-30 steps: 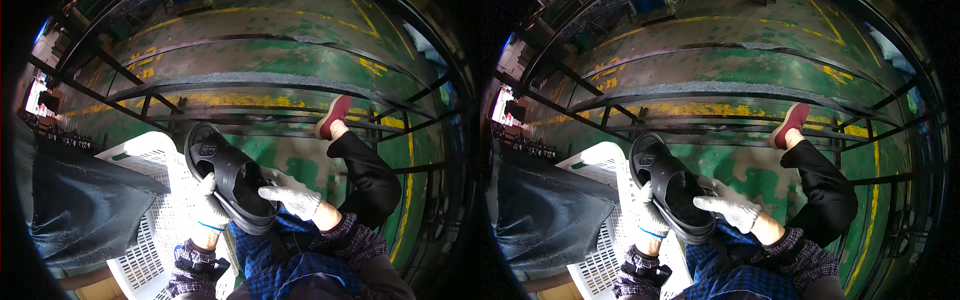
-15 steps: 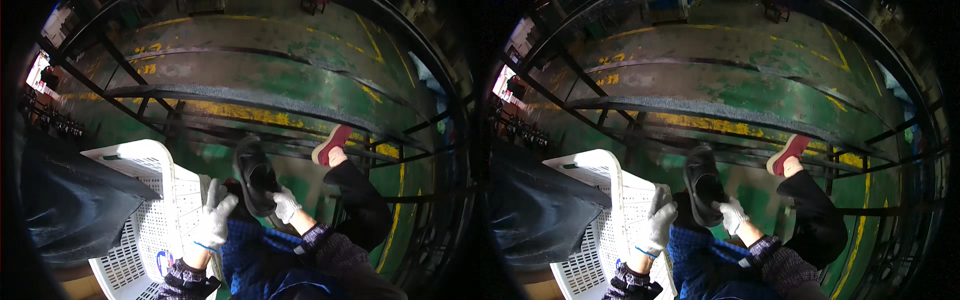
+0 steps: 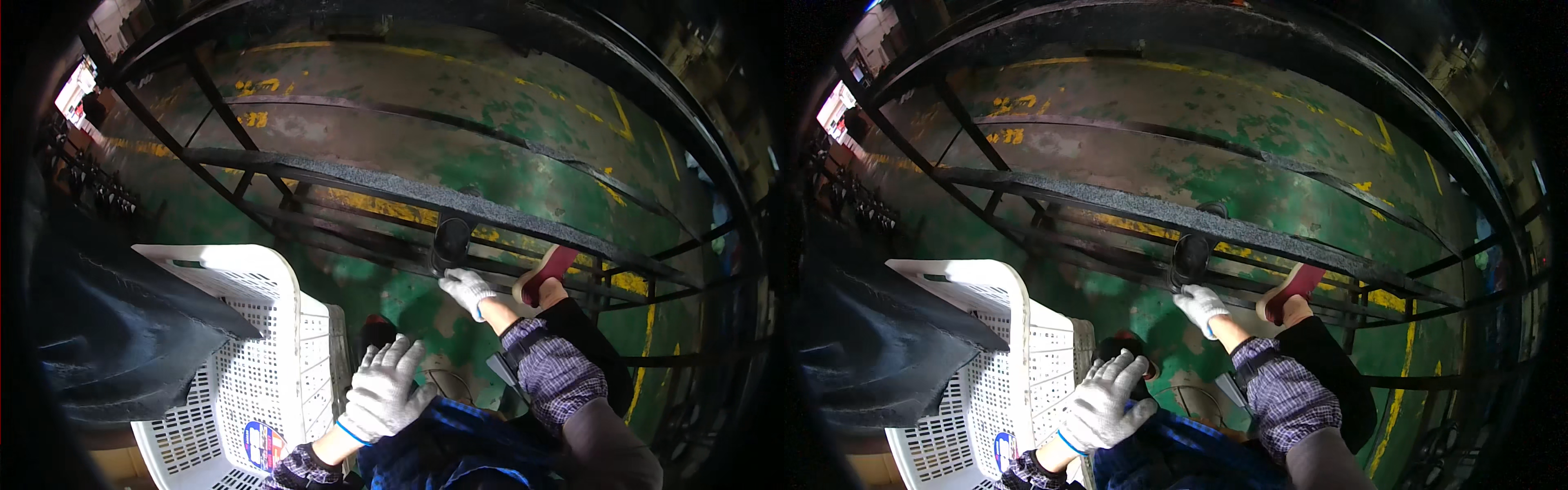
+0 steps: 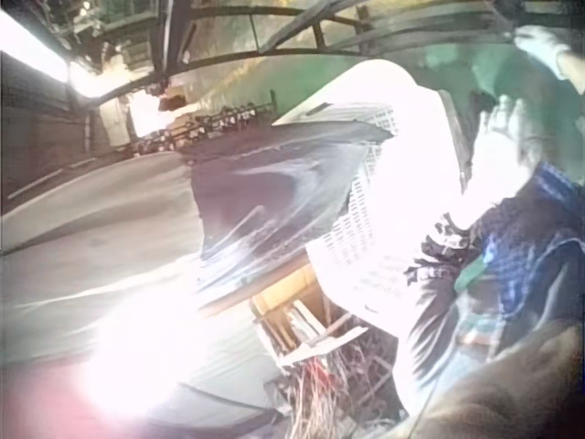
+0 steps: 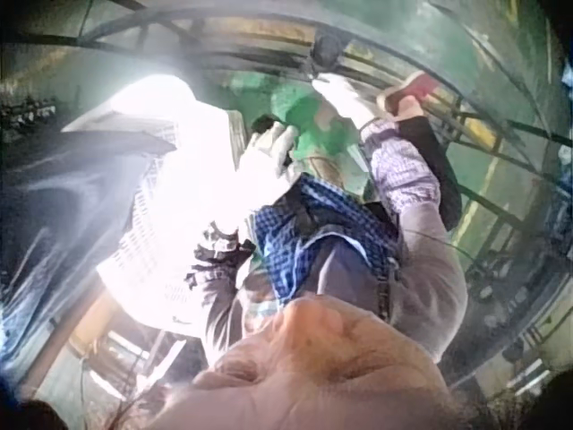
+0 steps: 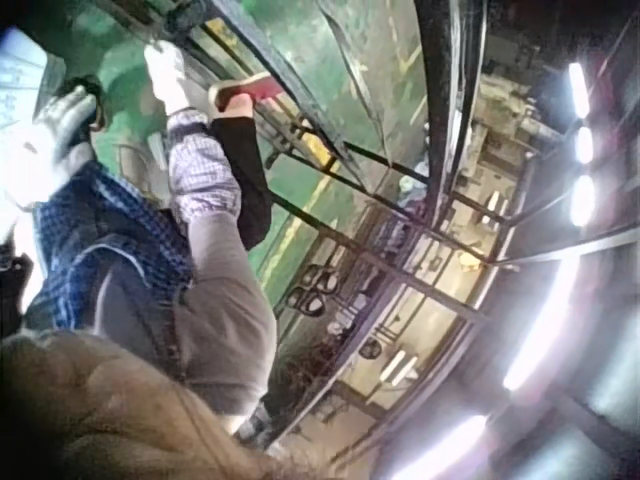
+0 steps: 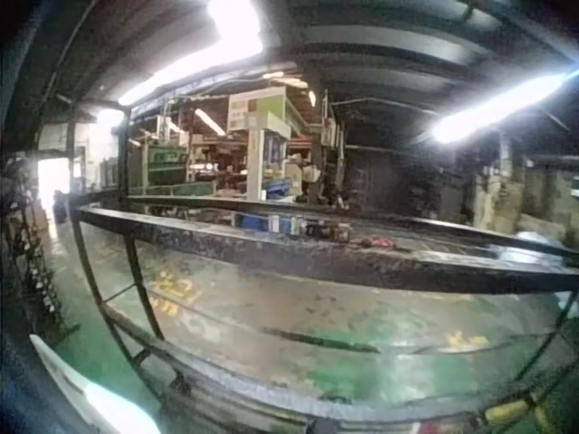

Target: Inspecting shoes and checking them against a handwritten list in a manufacturing facility.

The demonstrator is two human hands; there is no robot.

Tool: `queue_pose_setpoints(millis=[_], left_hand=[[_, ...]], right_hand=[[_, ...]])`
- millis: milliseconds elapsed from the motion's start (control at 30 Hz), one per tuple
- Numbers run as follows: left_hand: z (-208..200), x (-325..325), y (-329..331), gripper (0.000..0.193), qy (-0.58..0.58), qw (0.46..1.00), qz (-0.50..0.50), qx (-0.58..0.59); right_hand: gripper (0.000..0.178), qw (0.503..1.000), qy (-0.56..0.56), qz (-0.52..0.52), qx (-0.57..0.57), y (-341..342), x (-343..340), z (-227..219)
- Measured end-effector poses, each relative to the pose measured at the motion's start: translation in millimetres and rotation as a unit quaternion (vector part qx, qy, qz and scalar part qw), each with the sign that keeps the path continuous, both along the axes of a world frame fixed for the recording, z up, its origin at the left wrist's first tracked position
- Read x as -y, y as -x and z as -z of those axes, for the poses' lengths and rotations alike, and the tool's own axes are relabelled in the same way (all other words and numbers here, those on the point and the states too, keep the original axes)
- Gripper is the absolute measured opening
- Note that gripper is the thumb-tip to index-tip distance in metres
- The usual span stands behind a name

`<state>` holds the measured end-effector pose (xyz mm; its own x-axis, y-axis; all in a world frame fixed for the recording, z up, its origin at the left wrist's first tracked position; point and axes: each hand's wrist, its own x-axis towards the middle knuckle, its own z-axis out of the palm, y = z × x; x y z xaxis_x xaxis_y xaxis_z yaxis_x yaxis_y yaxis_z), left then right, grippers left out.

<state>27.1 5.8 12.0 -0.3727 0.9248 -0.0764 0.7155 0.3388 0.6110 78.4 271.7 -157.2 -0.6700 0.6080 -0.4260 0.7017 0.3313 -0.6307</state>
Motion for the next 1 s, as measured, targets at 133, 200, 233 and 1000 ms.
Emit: queue_pose_setpoints(millis=[133, 200, 233, 1000], left_hand=[[10.7, 5.4, -5.8, 0.067, 0.087, 0.978, 0.092, -0.164], [18.7, 11.7, -6.4, 0.066, 0.145, 0.969, 0.120, -0.161], [22.2, 15.1, -7.4, 0.064, 0.170, 0.963, 0.135, -0.161], [41.1, 17.8, -17.8, 0.055, 0.224, 0.945, 0.169, -0.166]], right_hand=[[0.029, 0.939, -0.056, -0.076, -0.332, 7.4, 29.8, -112.5], [0.022, 0.888, -0.211, -0.063, -0.404, 15.7, 13.8, -161.9], [0.023, 0.878, -0.264, -0.012, -0.399, 21.5, -1.7, -180.6], [0.067, 0.971, -0.217, 0.019, 0.099, 39.9, -101.7, -172.7]])
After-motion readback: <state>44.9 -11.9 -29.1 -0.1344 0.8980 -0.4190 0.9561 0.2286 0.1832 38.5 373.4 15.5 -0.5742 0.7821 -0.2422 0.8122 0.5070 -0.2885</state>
